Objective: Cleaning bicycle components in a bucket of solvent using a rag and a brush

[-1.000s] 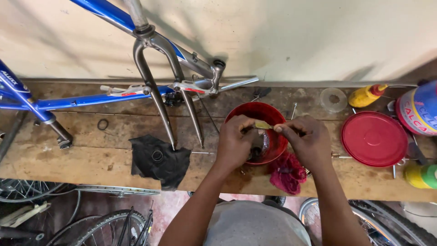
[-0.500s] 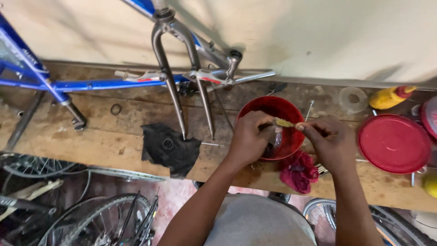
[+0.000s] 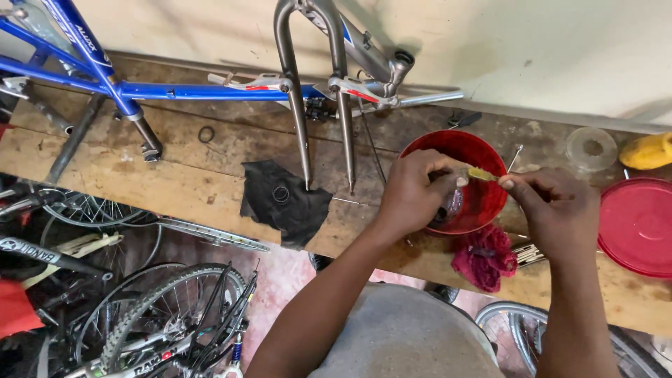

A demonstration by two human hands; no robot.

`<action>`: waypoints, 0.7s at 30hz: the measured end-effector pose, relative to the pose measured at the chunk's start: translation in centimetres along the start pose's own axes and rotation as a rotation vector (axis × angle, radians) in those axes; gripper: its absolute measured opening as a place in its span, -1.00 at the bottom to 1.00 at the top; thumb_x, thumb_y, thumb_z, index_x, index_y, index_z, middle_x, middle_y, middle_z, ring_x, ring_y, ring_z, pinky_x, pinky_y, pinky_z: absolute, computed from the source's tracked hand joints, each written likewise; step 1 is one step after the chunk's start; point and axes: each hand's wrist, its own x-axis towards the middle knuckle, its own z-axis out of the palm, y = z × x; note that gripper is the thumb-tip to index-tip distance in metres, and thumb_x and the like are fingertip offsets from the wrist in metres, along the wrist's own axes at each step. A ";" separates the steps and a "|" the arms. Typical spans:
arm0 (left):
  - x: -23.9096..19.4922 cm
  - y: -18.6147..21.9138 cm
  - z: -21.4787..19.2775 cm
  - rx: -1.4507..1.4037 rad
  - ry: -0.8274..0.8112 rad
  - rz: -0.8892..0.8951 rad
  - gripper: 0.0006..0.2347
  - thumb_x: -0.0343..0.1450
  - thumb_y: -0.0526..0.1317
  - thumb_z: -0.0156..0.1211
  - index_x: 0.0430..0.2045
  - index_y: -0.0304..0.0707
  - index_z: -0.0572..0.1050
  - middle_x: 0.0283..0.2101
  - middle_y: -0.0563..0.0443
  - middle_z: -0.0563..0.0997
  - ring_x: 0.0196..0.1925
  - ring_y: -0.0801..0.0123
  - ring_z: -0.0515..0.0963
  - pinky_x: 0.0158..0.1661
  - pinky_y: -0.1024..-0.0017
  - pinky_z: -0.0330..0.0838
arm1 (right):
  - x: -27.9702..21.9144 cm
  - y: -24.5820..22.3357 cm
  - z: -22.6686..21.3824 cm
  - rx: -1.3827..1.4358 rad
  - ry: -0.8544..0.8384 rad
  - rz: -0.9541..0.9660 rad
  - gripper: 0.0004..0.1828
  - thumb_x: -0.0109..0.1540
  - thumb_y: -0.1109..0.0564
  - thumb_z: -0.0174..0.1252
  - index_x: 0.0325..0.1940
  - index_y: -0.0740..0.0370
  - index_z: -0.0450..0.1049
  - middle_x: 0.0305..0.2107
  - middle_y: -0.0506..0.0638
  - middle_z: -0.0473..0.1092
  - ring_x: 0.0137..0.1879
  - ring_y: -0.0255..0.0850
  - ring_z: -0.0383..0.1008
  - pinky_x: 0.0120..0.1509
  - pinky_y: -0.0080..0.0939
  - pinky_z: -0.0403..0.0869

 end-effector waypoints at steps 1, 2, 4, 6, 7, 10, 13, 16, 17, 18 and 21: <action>0.0 -0.1 0.2 -0.001 0.000 -0.004 -0.92 0.34 -0.30 0.19 -0.40 -0.22 0.61 -0.32 0.00 0.66 -0.23 0.26 0.62 -0.20 0.29 0.44 | 0.0 -0.5 0.2 -0.001 -0.003 0.003 -0.87 0.26 0.15 0.31 -0.16 0.24 0.61 -0.31 0.02 0.52 -0.14 -0.26 0.47 -0.07 -0.25 0.38; -0.1 -0.1 0.4 0.039 -0.005 -0.025 -0.92 0.32 -0.30 0.20 -0.40 -0.24 0.60 -0.32 -0.01 0.66 -0.23 0.25 0.62 -0.21 0.30 0.42 | -0.1 -0.9 0.3 -0.012 -0.008 -0.035 -0.90 0.26 0.16 0.31 -0.20 0.25 0.61 -0.35 0.02 0.52 -0.18 -0.26 0.46 -0.10 -0.25 0.37; -0.1 0.1 0.5 0.072 -0.020 -0.041 -0.91 0.30 -0.30 0.21 -0.41 -0.26 0.59 -0.33 -0.01 0.65 -0.23 0.23 0.61 -0.21 0.30 0.40 | -0.3 -1.6 0.6 -0.029 -0.002 -0.066 -0.91 0.27 0.17 0.31 -0.24 0.26 0.62 -0.39 0.02 0.52 -0.22 -0.26 0.46 -0.13 -0.24 0.36; 0.1 0.9 0.3 0.000 -0.087 -0.068 -0.87 0.34 -0.34 0.18 -0.31 -0.19 0.63 -0.21 -0.02 0.68 -0.12 0.21 0.65 -0.13 0.28 0.51 | -0.3 -2.2 0.6 -0.030 -0.006 -0.009 -0.87 0.23 0.09 0.32 -0.31 0.19 0.62 -0.41 -0.02 0.51 -0.22 -0.25 0.46 -0.15 -0.21 0.37; 0.1 1.2 0.0 -0.008 -0.103 -0.051 -0.87 0.34 -0.34 0.18 -0.31 -0.19 0.63 -0.21 -0.02 0.68 -0.12 0.21 0.65 -0.13 0.28 0.51 | -0.3 -2.2 0.4 -0.039 0.017 -0.005 -0.87 0.23 0.09 0.32 -0.31 0.19 0.62 -0.41 -0.02 0.51 -0.22 -0.25 0.46 -0.15 -0.21 0.37; 0.1 0.9 -0.4 -0.015 -0.092 -0.128 -0.87 0.34 -0.26 0.20 -0.33 -0.24 0.61 -0.26 -0.01 0.66 -0.21 0.23 0.62 -0.24 0.27 0.47 | -0.2 -2.3 0.0 0.140 0.042 0.074 -0.92 0.20 0.21 0.29 -0.32 0.29 0.59 -0.35 0.01 0.55 -0.19 -0.32 0.51 -0.08 -0.31 0.44; 0.0 0.1 0.1 -0.103 -0.068 -0.079 -0.84 0.34 -0.44 0.17 -0.27 -0.27 0.60 -0.38 -0.16 0.59 -0.20 -0.04 0.60 -0.09 0.11 0.48 | 0.0 -2.3 0.1 -0.013 0.015 0.086 -0.91 0.16 0.11 0.33 -0.32 0.15 0.63 -0.57 0.19 0.40 -0.38 0.04 0.44 -0.24 -0.13 0.32; 0.1 1.6 -0.4 -0.121 -0.072 -0.051 -0.83 0.34 -0.46 0.16 -0.25 -0.28 0.59 -0.36 -0.21 0.59 -0.18 -0.10 0.60 -0.09 0.07 0.49 | 0.0 -1.9 0.2 0.042 0.041 0.123 -0.91 0.16 0.06 0.36 -0.31 0.07 0.64 -0.51 0.11 0.46 -0.32 -0.01 0.49 -0.20 -0.16 0.38; 0.2 1.8 -0.6 -0.117 -0.064 -0.072 -0.83 0.33 -0.45 0.16 -0.27 -0.26 0.60 -0.36 -0.17 0.60 -0.17 -0.05 0.61 -0.08 0.10 0.49 | 0.1 -1.7 -0.1 0.023 0.037 0.171 -0.91 0.17 0.03 0.34 -0.31 0.05 0.65 -0.54 0.09 0.44 -0.37 -0.07 0.45 -0.25 -0.18 0.35; 0.2 1.9 -0.9 -0.112 -0.057 -0.093 -0.83 0.33 -0.44 0.17 -0.29 -0.24 0.62 -0.35 -0.14 0.61 -0.16 -0.01 0.62 -0.06 0.13 0.50 | 0.3 -1.5 -0.4 0.005 0.032 0.219 -0.89 0.19 0.01 0.32 -0.31 0.03 0.65 -0.57 0.08 0.42 -0.42 -0.14 0.41 -0.30 -0.20 0.33; 0.3 1.3 -0.5 -0.104 -0.076 -0.063 -0.82 0.36 -0.49 0.12 -0.24 -0.34 0.57 -0.35 -0.22 0.59 -0.15 -0.13 0.59 -0.08 0.02 0.48 | 0.9 -1.9 0.1 0.047 0.007 0.260 -0.89 0.19 0.03 0.30 -0.25 0.05 0.63 -0.55 0.10 0.44 -0.48 -0.10 0.49 -0.43 -0.23 0.39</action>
